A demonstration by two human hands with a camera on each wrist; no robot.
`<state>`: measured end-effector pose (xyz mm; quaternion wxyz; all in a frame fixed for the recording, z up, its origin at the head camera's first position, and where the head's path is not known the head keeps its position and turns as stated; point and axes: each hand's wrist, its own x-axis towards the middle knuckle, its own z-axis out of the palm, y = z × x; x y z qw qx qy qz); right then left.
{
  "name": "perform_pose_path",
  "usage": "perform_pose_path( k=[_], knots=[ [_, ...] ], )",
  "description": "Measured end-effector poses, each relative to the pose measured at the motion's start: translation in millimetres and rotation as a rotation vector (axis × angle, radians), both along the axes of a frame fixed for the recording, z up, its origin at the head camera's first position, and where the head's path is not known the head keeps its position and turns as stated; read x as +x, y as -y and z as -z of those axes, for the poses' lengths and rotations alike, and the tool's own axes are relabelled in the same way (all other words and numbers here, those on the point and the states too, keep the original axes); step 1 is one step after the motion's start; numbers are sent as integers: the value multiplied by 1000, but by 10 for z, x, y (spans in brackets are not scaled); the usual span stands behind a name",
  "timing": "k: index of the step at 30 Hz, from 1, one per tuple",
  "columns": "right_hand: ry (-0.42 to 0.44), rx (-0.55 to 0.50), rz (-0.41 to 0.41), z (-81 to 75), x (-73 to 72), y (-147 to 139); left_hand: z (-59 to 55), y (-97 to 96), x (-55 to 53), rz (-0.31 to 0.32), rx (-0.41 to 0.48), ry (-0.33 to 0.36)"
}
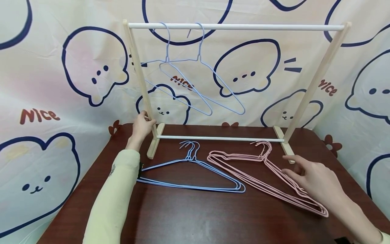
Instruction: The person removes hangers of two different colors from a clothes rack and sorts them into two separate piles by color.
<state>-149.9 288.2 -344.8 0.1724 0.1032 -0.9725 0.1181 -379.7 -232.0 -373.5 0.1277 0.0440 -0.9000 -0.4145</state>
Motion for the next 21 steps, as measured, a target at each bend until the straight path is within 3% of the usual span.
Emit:
perform_pose_path(
  k=[5,11,21],
  knots=[
    [-165,22,-39,-80,-157,174,0,15,-5,9,0,5],
    [-298,-8,-79,-178,-320,381,-2,11,1,2,4,-2],
    [-415,-33,-125,-271,-615,640,-6,2,18,10,19,1]
  ],
)
